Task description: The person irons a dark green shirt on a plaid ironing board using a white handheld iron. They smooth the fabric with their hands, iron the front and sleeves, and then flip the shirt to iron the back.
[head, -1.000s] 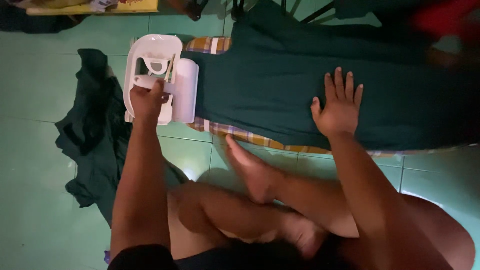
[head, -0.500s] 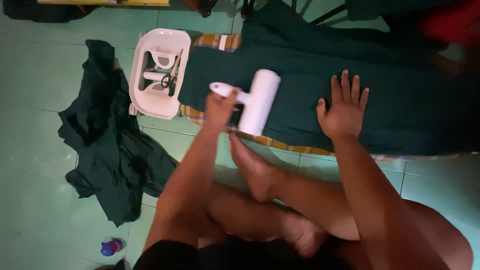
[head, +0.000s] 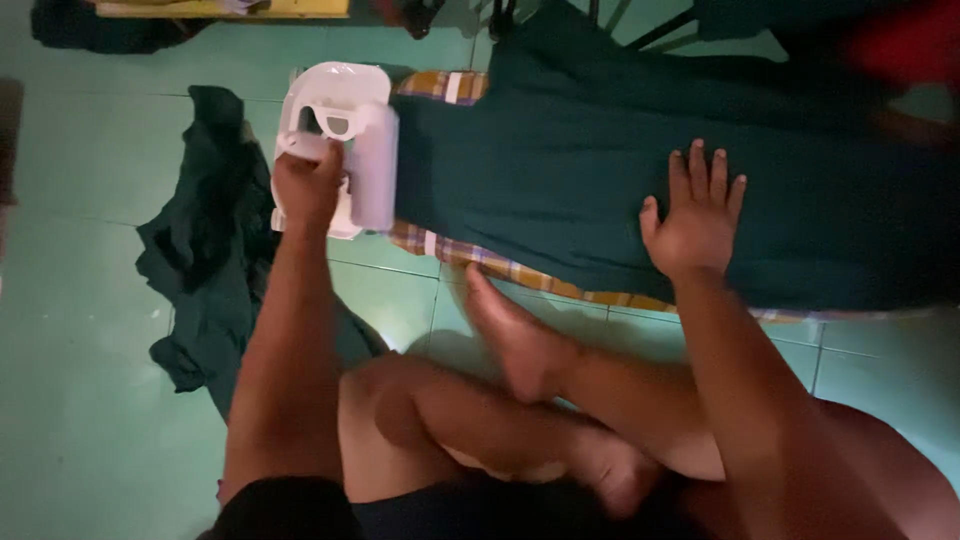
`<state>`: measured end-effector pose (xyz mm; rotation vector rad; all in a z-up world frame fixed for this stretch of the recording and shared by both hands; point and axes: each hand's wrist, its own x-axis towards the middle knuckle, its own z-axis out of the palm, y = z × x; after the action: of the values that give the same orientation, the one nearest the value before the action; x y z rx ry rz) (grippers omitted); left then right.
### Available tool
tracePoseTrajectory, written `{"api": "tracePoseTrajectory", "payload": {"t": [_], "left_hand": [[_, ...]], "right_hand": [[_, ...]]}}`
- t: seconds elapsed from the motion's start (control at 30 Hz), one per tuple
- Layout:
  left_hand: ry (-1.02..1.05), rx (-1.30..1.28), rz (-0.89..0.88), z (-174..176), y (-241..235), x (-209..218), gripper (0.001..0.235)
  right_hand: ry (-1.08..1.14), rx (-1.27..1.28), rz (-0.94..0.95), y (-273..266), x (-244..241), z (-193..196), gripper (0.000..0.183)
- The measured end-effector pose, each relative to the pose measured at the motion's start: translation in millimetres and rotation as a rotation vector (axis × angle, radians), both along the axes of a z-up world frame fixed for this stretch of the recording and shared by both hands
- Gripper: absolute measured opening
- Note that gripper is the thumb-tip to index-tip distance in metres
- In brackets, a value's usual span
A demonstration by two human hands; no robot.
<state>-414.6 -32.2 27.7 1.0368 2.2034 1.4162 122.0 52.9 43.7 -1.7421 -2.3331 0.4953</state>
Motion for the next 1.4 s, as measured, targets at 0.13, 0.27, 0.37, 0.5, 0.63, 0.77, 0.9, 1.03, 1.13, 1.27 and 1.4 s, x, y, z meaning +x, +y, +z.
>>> {"api": "tracePoseTrajectory", "payload": {"t": [0.13,0.27,0.37,0.5,0.63,0.77,0.9,1.03,1.13,1.27,1.4], "left_hand": [[0.028,0.085,-0.078,29.1,32.7,101.3,0.019],[-0.602,0.101,-0.211,-44.9,78.2,176.3,0.027],[-0.564,-0.045,-0.236,-54.7,73.8,181.5,0.033],[-0.64,-0.069,-0.084,-53.1,49.7,101.2,0.036],[-0.393,-0.012,0.015,-21.1,17.8,9.8,0.028],[0.263,-0.091,0.063,-15.9,7.4,-49.0,0.032],[-0.086,0.095,0.081,22.6,18.4,42.1,0.03],[-0.589,0.206,-0.099,-10.2,34.6,156.8,0.023],[-0.648,0.127,-0.159,-52.1,37.7,207.2,0.024],[-0.502,0.115,-0.112,-103.7,33.1,170.8,0.024],[-0.236,-0.124,0.038,-57.2,5.4,72.2,0.028]], "right_hand": [[-0.006,-0.002,0.024,-1.0,2.0,-2.4,0.063],[-0.009,0.028,-0.002,-2.6,-0.4,-0.2,0.062],[-0.002,0.074,0.0,-1.7,-0.4,-7.2,0.061],[-0.011,-0.007,0.014,-0.4,1.3,2.8,0.065],[0.052,0.026,0.015,-1.9,1.4,-1.3,0.063],[0.021,0.052,0.02,-1.1,1.3,-7.2,0.062],[-0.008,0.032,0.017,-1.2,-0.8,6.6,0.063],[-0.001,-0.082,0.013,-3.2,-3.7,14.5,0.066],[-0.033,-0.053,0.009,-1.3,-4.1,7.6,0.065],[-0.021,-0.039,0.002,-1.7,-3.1,5.5,0.064],[0.011,-0.125,0.037,-1.6,-5.3,21.0,0.068]]}}
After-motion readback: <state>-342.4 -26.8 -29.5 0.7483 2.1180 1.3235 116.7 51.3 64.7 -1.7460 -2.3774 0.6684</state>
